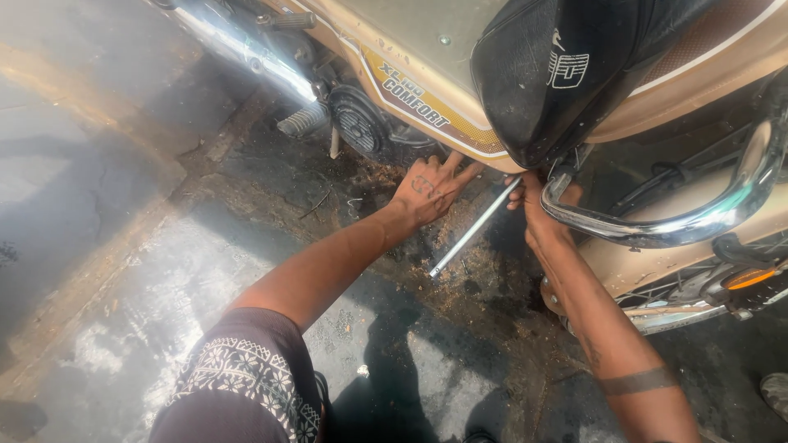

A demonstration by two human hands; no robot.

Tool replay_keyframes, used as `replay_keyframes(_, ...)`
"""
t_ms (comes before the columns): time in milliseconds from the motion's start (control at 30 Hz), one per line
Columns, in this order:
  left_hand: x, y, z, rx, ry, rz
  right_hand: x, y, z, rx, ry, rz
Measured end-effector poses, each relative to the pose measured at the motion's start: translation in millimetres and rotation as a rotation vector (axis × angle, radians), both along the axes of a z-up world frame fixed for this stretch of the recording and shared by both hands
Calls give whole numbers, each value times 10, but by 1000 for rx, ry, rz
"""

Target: The person uses a socket wrench to loosen and remove a bolt from the lower side of a motorcycle. They then use their hands to unscrew the bolt completely and set it aside. The person continues to work on the same area with their hands.

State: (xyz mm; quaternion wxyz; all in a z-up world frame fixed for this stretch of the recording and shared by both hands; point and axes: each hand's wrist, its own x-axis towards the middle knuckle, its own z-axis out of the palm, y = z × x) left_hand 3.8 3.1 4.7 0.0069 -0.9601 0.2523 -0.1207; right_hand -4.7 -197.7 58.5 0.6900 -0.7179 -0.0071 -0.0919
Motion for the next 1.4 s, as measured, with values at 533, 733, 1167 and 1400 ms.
replay_keyframes(533, -52, -95, 160, -111, 84, 70, 87, -79, -113, 96, 87, -10)
replay_keyframes(733, -57, -109, 184, -150, 151, 79, 224, -192, -133, 290, 277, 23)
replay_keyframes(1167, -77, -23, 93, -24, 76, 39, 338, -455, -437, -775, -731, 50)
replay_keyframes(1400, -93, -23, 157, -7, 94, 22, 223, -608, -396, -703, -327, -8)
